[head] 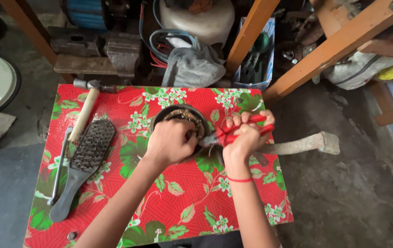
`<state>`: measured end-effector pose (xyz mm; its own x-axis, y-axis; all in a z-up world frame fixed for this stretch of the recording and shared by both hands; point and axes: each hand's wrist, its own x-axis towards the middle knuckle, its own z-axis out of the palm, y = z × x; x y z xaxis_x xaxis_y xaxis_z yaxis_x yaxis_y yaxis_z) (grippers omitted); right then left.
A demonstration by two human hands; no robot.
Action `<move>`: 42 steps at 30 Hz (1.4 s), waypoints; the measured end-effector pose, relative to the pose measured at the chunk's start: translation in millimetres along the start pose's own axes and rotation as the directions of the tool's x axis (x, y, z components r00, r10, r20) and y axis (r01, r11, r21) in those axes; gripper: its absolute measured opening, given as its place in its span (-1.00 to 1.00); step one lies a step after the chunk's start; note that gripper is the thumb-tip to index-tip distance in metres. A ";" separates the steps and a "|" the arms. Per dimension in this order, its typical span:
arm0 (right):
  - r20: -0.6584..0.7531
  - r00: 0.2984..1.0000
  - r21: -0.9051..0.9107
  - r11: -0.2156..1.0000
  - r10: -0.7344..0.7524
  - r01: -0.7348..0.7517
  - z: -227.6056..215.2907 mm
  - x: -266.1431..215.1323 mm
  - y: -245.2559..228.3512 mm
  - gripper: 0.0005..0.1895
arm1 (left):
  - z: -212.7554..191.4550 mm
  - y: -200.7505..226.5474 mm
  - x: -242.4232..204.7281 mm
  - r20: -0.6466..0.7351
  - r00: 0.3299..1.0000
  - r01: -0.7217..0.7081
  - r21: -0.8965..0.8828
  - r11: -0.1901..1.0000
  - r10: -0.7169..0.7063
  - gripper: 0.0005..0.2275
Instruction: The person cuts and pulls copper wire from an electric motor stator using pliers and their hands on a table.
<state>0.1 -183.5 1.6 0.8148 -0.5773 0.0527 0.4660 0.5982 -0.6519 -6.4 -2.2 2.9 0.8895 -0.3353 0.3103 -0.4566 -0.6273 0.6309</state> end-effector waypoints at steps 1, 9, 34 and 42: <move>0.062 0.996 0.006 0.998 -0.056 0.056 -1.2 -4.8 -2.5 -0.38 | -0.7 -0.6 -2.0 -0.027 0.999 -0.020 0.007 1.000 0.020 -0.80; 0.169 0.932 -0.090 0.937 -0.321 0.339 8.6 -14.8 -10.2 -0.41 | -2.2 -1.6 0.8 -0.006 1.000 -0.002 -0.009 1.000 0.002 -0.80; 0.290 0.939 -0.191 0.951 -0.183 0.244 10.0 -26.6 -18.9 -0.03 | -3.0 0.3 0.5 0.007 1.000 0.025 -0.005 1.000 -0.025 -0.79; 0.425 0.904 -0.290 0.940 -0.041 0.179 17.7 -26.7 -34.7 0.10 | -3.6 3.6 -1.0 -0.004 1.000 0.007 0.016 1.000 -0.007 -0.78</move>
<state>-31.8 -179.0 36.2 0.8643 -0.3101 0.3961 0.4839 0.2974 -0.8230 -8.9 -1.6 7.4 0.8926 -0.3285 0.3088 -0.4508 -0.6408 0.6214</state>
